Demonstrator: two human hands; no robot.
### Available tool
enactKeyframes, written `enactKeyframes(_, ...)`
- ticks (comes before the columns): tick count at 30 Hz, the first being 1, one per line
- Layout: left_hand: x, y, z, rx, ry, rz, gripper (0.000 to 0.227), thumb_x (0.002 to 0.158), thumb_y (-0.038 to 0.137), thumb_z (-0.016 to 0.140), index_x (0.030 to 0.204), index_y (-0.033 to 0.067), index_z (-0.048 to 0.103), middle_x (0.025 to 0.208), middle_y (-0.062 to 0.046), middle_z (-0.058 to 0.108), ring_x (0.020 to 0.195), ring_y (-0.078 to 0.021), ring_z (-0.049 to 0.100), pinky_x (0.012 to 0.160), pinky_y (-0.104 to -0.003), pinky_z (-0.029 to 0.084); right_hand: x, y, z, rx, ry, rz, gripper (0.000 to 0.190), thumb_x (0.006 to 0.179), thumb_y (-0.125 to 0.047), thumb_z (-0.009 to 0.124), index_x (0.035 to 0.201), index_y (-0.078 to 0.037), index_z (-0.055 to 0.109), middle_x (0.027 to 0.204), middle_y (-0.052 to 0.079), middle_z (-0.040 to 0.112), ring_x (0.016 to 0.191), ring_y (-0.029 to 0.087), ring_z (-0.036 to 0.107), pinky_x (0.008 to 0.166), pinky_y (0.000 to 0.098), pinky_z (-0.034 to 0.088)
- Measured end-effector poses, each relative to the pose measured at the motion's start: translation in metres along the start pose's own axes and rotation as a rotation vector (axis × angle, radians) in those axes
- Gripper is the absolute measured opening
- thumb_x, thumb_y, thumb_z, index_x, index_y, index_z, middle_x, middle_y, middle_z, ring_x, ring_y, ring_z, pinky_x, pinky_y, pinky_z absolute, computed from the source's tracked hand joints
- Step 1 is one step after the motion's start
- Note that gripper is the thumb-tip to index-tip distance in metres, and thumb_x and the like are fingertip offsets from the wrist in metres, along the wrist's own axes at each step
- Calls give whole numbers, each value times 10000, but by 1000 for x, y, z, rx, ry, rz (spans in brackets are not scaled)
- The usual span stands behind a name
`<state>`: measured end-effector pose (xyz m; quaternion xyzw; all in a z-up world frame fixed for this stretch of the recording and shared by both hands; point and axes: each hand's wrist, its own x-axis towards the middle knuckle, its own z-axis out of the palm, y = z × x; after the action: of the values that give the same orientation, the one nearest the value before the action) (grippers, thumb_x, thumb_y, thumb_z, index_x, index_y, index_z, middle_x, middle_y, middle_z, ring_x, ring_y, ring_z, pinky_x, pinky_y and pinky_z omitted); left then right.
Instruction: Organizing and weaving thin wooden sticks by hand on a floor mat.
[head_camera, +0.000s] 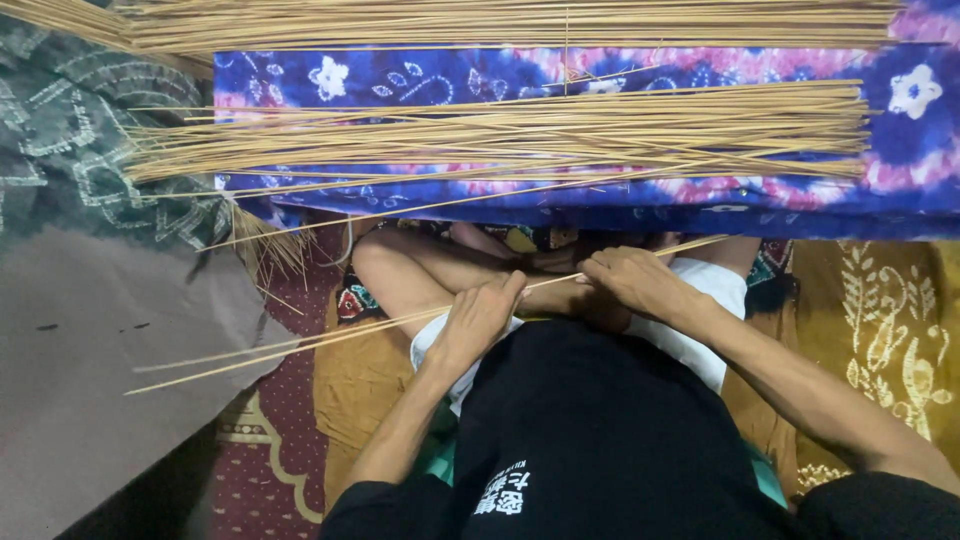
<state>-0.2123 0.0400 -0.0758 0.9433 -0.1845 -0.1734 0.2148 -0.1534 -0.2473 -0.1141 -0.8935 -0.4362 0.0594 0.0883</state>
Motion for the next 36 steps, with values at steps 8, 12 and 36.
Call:
enactKeyframes(8, 1, 4, -61, 175, 249, 185, 284, 1065, 379, 458, 924, 163, 579, 764, -57, 591, 702, -306, 711, 588, -422, 579, -13, -2, -52, 8, -107, 230, 389, 1060, -547, 389, 888, -232, 539, 697, -6, 616, 707, 242, 695, 660, 357, 555)
enactKeyframes(12, 0, -13, -76, 252, 348, 234, 322, 1032, 428, 534, 855, 160, 559, 706, -35, 548, 634, -255, 677, 556, -345, 554, -24, 11, -60, 62, -141, 295, 376, 1051, -534, 428, 872, -227, 551, 713, 32, 673, 770, 324, 727, 636, 425, 570)
enactKeyframes(36, 78, 15, -180, -32, 598, 404, 127, 939, 137, 743, 910, 41, 665, 837, -36, 647, 601, -158, 561, 547, -318, 466, -28, 88, -203, -41, 337, 229, 147, 1004, -160, 711, 913, -47, 728, 789, 50, 717, 552, 189, 603, 529, 334, 463)
